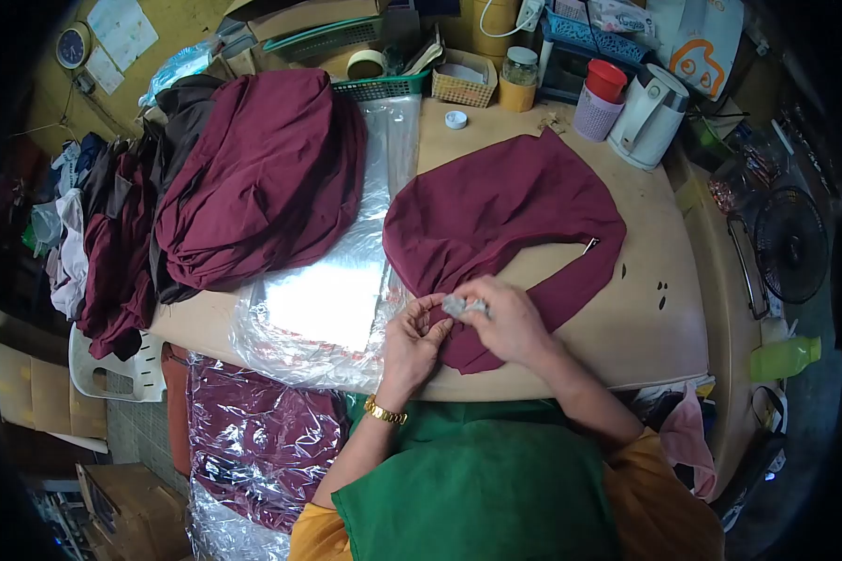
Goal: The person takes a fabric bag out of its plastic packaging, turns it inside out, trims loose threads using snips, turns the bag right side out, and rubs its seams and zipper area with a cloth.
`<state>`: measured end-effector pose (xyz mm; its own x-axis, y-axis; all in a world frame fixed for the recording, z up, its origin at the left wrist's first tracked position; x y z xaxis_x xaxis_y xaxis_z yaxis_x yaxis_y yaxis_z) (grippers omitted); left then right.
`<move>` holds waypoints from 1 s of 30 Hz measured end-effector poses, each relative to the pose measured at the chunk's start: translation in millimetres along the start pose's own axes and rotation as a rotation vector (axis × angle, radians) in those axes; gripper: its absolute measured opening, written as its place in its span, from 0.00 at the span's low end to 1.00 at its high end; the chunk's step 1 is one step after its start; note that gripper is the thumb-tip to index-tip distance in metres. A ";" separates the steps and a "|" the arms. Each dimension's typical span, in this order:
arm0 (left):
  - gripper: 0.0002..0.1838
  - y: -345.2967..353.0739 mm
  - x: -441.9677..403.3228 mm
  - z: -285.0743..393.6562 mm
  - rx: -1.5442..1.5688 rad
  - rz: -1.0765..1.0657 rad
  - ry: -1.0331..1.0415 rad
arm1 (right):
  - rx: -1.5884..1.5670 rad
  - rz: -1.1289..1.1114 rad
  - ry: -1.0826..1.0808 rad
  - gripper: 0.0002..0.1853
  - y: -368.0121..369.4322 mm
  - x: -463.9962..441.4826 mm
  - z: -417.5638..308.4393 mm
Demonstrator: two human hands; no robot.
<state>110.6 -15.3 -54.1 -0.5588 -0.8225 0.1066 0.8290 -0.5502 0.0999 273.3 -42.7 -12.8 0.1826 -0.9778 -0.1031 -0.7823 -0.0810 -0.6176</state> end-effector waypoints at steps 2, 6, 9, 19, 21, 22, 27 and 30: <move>0.19 2.0 0.4 -4.2 -0.018 0.042 0.028 | 0.115 0.039 -0.043 0.05 15.8 3.6 4.8; 0.22 -0.1 2.8 -1.9 -0.076 0.026 -0.021 | 0.070 0.078 -0.012 0.04 19.9 0.6 7.2; 0.24 0.3 4.8 -0.8 -0.039 0.021 -0.041 | 0.121 0.069 -0.072 0.04 23.6 10.5 -2.2; 0.25 -2.6 5.7 7.9 -0.145 -0.004 -0.113 | 0.141 0.134 -0.128 0.03 33.6 4.7 -6.2; 0.26 -1.1 3.8 3.2 -0.125 -0.009 -0.095 | 0.166 0.102 -0.127 0.03 28.7 -9.2 3.6; 0.26 -2.1 1.3 -6.6 -0.057 0.000 -0.053 | 0.165 0.101 -0.127 0.03 28.7 -16.1 7.0; 0.26 -2.4 5.4 -3.9 -0.056 -0.003 -0.029 | 0.304 0.142 -0.117 0.04 30.4 -11.7 -4.3; 0.26 -2.3 5.5 1.1 -0.003 -0.001 -0.018 | 0.263 0.189 -0.185 0.04 29.5 2.0 -6.6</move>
Point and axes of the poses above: each hand's wrist, its own x-axis away from the middle knuckle, its own y-axis out of the palm, z = x × y, the point moved 2 cm from there along -x, towards the middle knuckle, and after that the axes turned 12 degrees about -z, right-handed, at the moved point
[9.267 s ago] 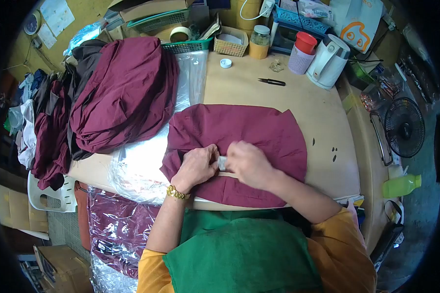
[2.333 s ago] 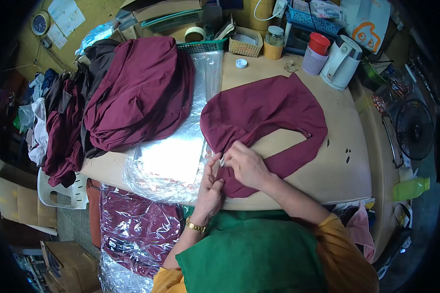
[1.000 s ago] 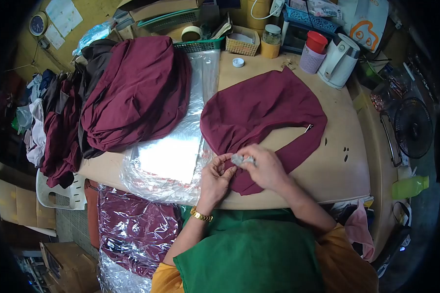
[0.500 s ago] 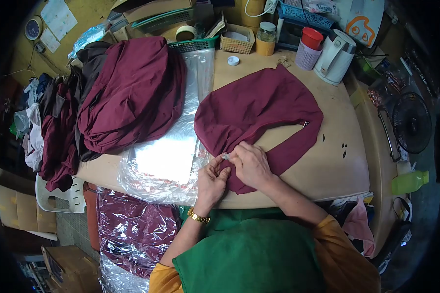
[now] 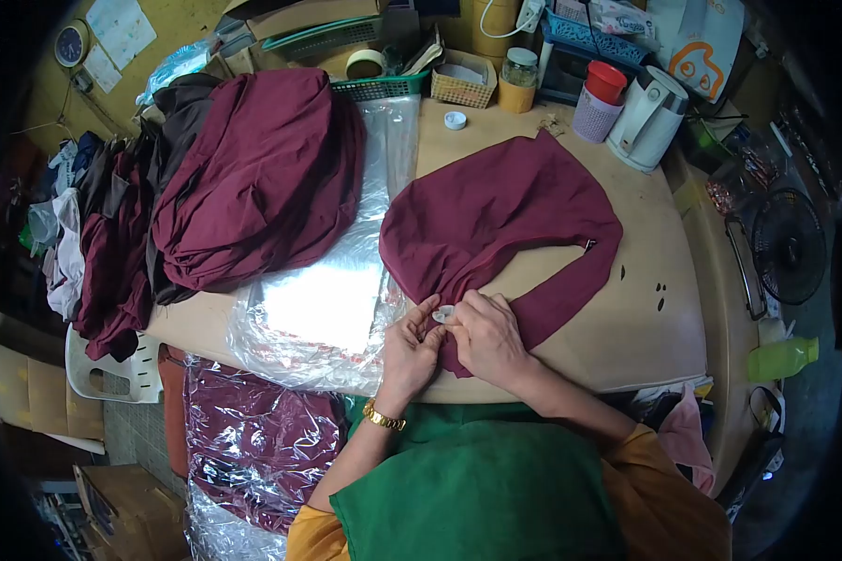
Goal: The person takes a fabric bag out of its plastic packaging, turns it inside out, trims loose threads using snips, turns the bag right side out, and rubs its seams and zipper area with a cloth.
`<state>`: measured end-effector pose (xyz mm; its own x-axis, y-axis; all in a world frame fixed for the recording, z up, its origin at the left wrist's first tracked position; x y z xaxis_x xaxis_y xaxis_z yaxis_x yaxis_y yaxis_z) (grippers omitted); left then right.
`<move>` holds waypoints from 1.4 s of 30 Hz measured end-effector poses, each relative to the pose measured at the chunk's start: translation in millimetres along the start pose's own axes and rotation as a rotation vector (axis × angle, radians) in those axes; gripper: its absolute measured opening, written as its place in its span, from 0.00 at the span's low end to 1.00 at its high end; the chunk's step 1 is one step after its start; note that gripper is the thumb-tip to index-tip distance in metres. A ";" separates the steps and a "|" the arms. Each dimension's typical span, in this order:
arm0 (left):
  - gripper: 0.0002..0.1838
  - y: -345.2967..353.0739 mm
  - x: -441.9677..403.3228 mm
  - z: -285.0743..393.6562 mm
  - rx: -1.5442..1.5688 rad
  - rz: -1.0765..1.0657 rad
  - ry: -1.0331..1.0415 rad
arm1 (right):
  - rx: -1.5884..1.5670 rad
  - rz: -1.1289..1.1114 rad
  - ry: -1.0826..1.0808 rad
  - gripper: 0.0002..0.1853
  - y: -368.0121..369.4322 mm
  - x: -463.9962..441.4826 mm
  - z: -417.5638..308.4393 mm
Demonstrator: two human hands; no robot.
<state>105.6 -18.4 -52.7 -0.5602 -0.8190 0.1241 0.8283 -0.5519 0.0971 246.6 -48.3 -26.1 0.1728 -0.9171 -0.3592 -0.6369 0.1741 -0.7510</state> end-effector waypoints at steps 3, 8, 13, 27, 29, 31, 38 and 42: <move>0.26 2.0 -0.9 1.9 -0.115 -0.028 -0.033 | -0.025 -0.017 0.015 0.03 1.6 -9.7 9.1; 0.26 -2.2 -1.5 -3.6 -0.091 -0.052 -0.042 | -0.052 0.034 -0.006 0.04 7.0 -8.0 1.3; 0.27 1.7 -0.7 4.4 -0.059 0.010 0.025 | -0.184 -0.190 0.064 0.06 -11.3 20.9 7.4; 0.27 0.1 -3.9 -6.0 0.030 -0.041 -0.004 | -0.051 -0.065 0.125 0.04 -6.7 -9.1 21.0; 0.26 -1.5 -0.6 -3.1 -0.061 -0.043 -0.026 | -0.026 -0.048 0.045 0.03 -6.7 0.3 7.0; 0.26 -4.1 -4.3 -13.3 -0.034 -0.030 0.023 | -0.076 -0.054 -0.002 0.02 -5.5 6.8 1.2; 0.26 -0.7 -3.7 -2.2 -0.011 -0.051 -0.003 | -0.037 0.007 0.135 0.04 -16.1 -7.2 25.8; 0.25 -0.9 -2.0 -2.3 0.002 -0.030 0.000 | -0.111 -0.070 0.004 0.04 -9.4 8.5 7.4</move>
Point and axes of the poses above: each hand's wrist, its own x-axis away from the middle knuckle, its own y-axis out of the palm, z = x × y, the point moved 2 cm from there along -x, towards the middle knuckle, and after that the axes turned 12 degrees about -z, right-handed, at the moved point
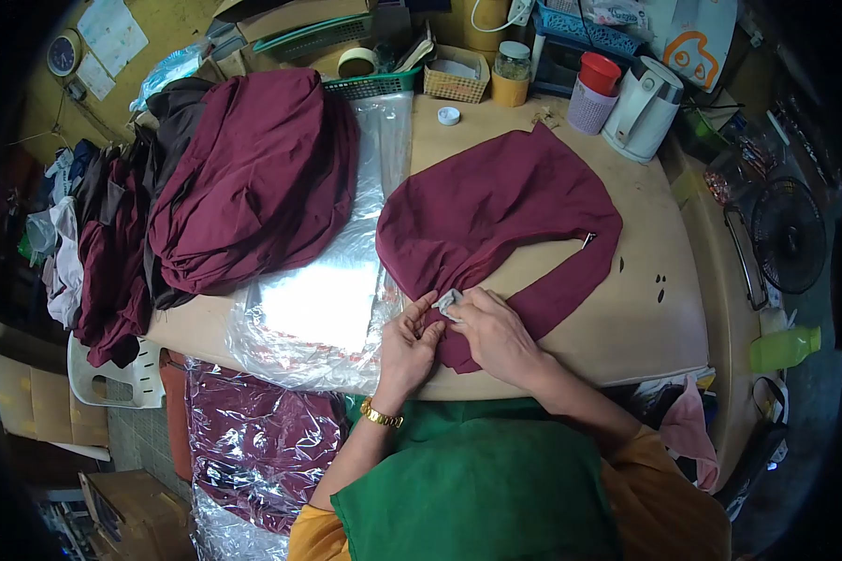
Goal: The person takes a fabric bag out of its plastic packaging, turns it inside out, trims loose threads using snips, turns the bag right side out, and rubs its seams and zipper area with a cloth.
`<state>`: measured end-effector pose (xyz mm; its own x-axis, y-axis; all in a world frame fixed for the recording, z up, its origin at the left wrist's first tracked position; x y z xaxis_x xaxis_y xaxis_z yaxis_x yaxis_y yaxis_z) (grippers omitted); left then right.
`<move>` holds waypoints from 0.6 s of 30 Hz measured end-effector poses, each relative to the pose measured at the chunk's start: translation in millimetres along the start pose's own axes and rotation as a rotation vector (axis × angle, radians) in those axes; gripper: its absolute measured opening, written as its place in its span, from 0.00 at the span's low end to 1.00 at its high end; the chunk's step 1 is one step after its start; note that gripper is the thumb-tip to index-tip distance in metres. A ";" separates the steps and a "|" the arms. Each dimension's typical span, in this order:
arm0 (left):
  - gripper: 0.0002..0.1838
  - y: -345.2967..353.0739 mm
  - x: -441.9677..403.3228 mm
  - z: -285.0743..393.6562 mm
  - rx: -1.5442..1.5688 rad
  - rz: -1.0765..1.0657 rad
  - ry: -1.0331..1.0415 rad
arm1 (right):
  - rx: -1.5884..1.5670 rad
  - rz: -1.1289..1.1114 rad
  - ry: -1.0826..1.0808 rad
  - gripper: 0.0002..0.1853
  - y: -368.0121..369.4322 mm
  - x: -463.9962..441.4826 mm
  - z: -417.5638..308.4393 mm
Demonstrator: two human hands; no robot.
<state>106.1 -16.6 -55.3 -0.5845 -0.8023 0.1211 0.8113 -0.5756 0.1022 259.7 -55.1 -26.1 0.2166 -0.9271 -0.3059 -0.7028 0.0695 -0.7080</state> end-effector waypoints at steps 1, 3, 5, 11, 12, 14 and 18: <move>0.25 -0.1 -0.3 1.1 0.001 0.000 0.000 | 0.003 0.009 -0.049 0.06 -0.9 2.8 -0.7; 0.25 2.0 -0.3 1.4 -0.018 -0.031 -0.036 | -0.019 -0.046 0.009 0.09 -6.4 -1.7 6.2; 0.25 0.9 -1.7 -5.1 -0.023 -0.022 -0.010 | -0.081 -0.085 0.078 0.06 -7.4 -10.5 11.8; 0.26 1.0 0.9 1.5 -0.036 -0.003 -0.032 | 0.070 0.017 -0.002 0.03 -1.7 -8.8 6.0; 0.26 1.9 0.3 0.2 -0.008 0.007 -0.028 | 0.072 0.017 0.002 0.03 -1.4 -7.3 5.6; 0.25 1.4 0.2 -0.6 -0.042 0.009 -0.031 | 0.140 0.015 -0.036 0.04 0.1 -8.5 3.2; 0.25 0.1 -2.9 -9.5 -0.036 0.041 0.061 | 0.099 0.027 -0.072 0.03 2.7 2.8 -6.2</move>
Point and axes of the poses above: each hand's wrist, its own x-axis away from the middle knuckle, its own y-axis out of the palm, z = x × y, the point moved 2 cm from there along -x, towards the middle knuckle, and after that the axes turned 12 degrees about -z, right-handed, at the moved point
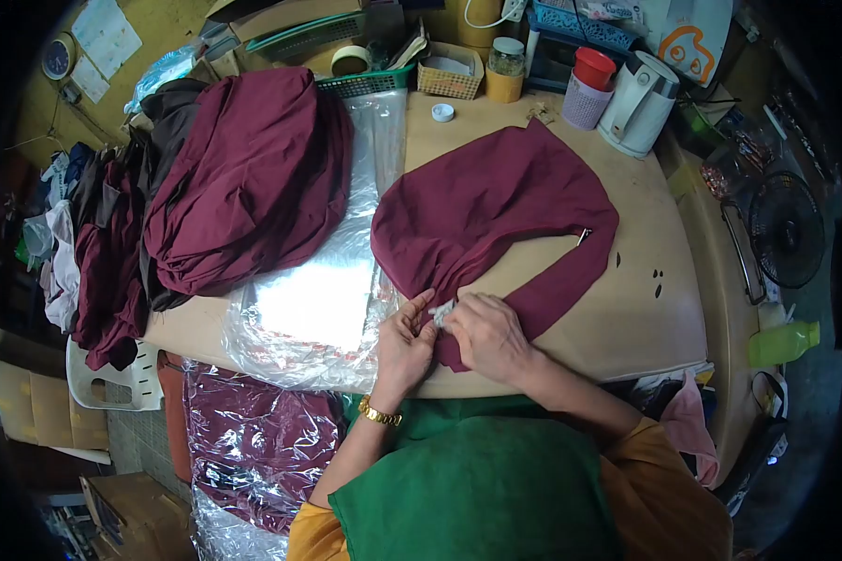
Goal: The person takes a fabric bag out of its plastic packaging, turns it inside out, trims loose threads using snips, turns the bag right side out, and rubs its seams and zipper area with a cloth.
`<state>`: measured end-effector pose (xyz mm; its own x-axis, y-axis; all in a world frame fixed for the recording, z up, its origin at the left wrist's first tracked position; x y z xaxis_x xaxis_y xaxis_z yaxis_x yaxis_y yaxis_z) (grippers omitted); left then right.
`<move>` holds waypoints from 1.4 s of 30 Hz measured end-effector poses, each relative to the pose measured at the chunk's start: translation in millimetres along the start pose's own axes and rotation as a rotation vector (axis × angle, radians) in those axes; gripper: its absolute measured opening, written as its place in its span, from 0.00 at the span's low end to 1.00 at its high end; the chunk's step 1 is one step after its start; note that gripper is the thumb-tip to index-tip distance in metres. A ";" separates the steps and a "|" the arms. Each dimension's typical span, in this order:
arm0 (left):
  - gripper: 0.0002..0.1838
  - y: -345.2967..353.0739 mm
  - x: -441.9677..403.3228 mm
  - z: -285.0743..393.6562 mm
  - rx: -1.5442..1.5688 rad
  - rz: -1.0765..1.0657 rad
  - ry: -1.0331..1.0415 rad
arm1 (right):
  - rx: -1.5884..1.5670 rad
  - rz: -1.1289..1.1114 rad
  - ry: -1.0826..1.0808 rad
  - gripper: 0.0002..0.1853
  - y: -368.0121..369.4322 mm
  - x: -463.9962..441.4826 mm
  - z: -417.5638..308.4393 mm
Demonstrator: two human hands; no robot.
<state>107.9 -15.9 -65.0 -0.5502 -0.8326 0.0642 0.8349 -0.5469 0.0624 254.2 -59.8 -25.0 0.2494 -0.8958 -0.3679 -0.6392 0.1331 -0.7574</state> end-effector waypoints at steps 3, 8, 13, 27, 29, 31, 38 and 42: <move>0.25 0.0 0.1 5.7 -0.045 -0.004 -0.037 | 0.022 0.031 0.070 0.04 0.8 -9.4 15.3; 0.25 -2.3 0.9 -1.7 -0.046 -0.002 -0.048 | 0.035 0.003 0.028 0.04 0.3 -5.8 -2.6; 0.25 0.4 -0.9 1.8 0.015 0.000 -0.009 | 0.006 0.026 0.098 0.05 3.0 -14.0 14.1; 0.26 0.2 4.3 8.5 -0.070 -0.017 -0.053 | 0.018 -0.011 0.177 0.06 2.9 -9.2 11.5; 0.27 0.3 4.1 8.2 -0.061 -0.014 -0.038 | -0.044 -0.033 0.113 0.05 1.3 0.3 -1.7; 0.27 1.0 2.2 8.8 -0.052 -0.016 -0.018 | -0.060 -0.123 0.148 0.04 -6.7 0.8 6.0; 0.28 -0.8 2.4 2.9 0.028 -0.065 -0.055 | 0.117 -0.231 0.257 0.03 6.8 -17.4 13.7; 0.28 -30.0 9.2 21.2 -0.292 -0.016 0.016 | 0.234 -0.091 0.066 0.01 -49.8 -32.2 24.8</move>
<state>77.4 -5.3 -45.2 -0.5648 -0.8237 0.0498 0.7969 -0.5600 -0.2266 296.1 -27.1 11.2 0.2456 -0.9331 -0.2626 -0.4286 0.1384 -0.8928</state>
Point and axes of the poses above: each hand's wrist, its own x-axis away from the middle knuckle, its own y-axis out of the palm, z = x × y, the point moved 2 cm from there along -x, towards the middle knuckle, and after that the axes turned 12 degrees about -z, right-handed, at the moved point
